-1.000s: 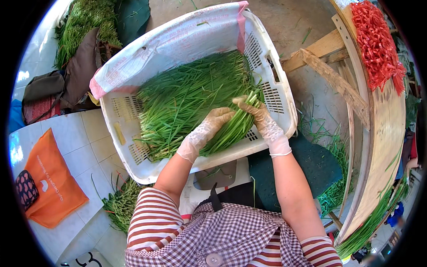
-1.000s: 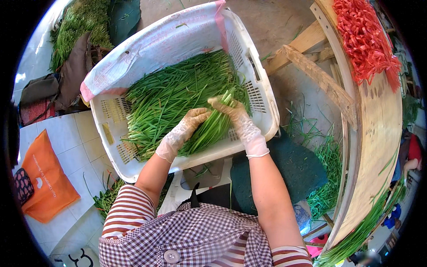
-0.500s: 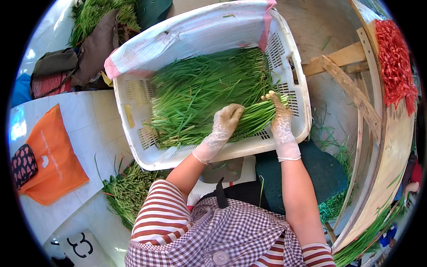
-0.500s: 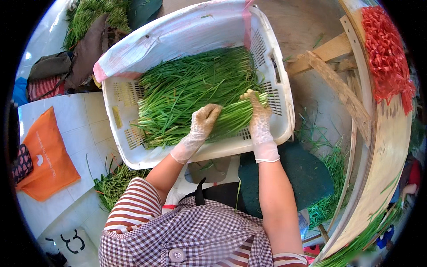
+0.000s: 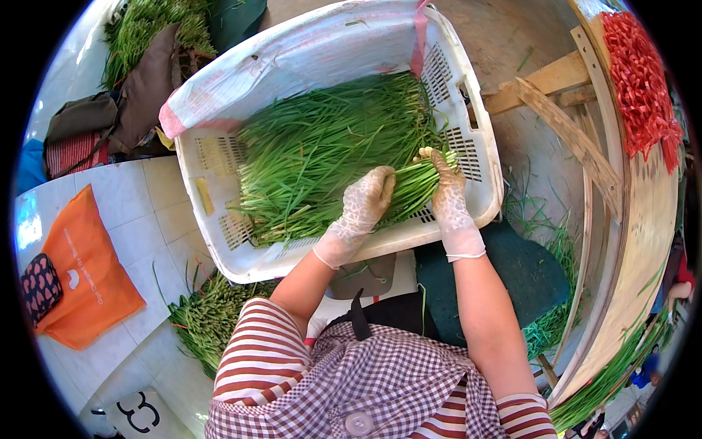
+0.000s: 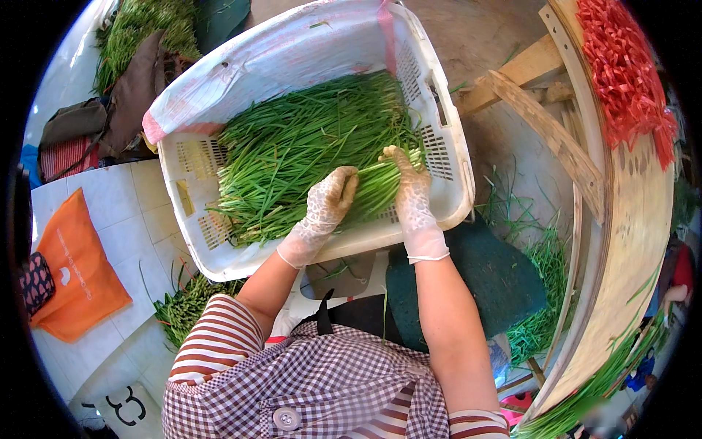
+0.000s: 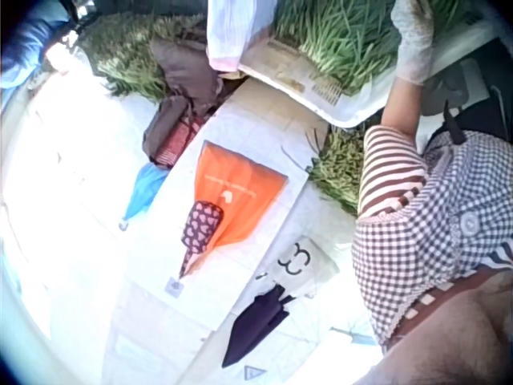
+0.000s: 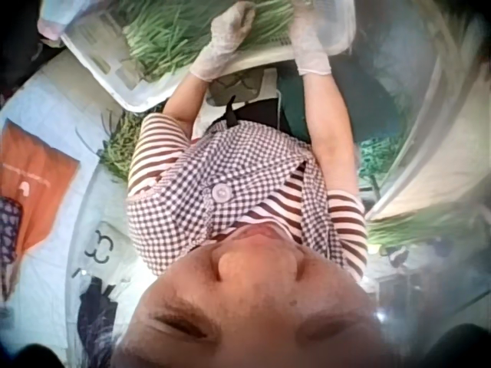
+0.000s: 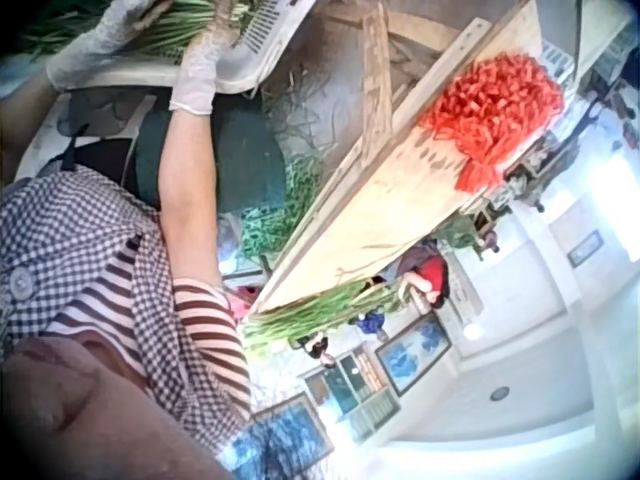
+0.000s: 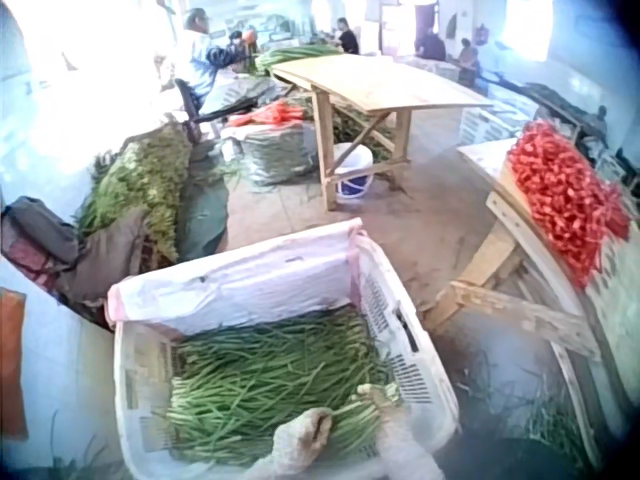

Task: The person bundles bunches of green stalks together, secures them with a tie, and places the completed bundles into a plastic crate. They continue to gather individual stalks from a pile, aligning the ends before adding them to a bundle.

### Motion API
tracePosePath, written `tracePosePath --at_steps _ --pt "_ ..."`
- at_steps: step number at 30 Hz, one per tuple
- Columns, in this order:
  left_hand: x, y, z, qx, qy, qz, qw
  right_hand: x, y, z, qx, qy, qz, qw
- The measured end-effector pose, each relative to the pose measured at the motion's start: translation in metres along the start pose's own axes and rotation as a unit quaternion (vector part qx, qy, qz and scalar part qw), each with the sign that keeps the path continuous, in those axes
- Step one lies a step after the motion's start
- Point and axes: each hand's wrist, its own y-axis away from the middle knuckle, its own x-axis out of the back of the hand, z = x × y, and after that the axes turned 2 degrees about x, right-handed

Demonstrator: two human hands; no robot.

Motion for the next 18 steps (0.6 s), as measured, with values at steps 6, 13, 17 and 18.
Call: tracePosePath --at_steps 6,13,17,18 --pt "-0.002 -0.001 -0.007 0.149 0.242 -0.112 0.952 0.003 -0.004 0.000 -0.005 -0.045 0.020 0.999" --pt "0.012 -0.003 -0.035 0.204 0.291 -0.169 0.919 0.007 -0.005 -0.004 0.006 0.004 0.070 0.998" --pt "0.028 -0.008 -0.035 0.263 0.329 0.025 0.906 0.016 -0.016 -0.011 -0.001 0.077 0.148 0.986" --pt "0.032 -0.010 -0.032 0.258 0.343 0.064 0.901 0.015 -0.014 -0.008 0.000 0.073 0.151 0.986"
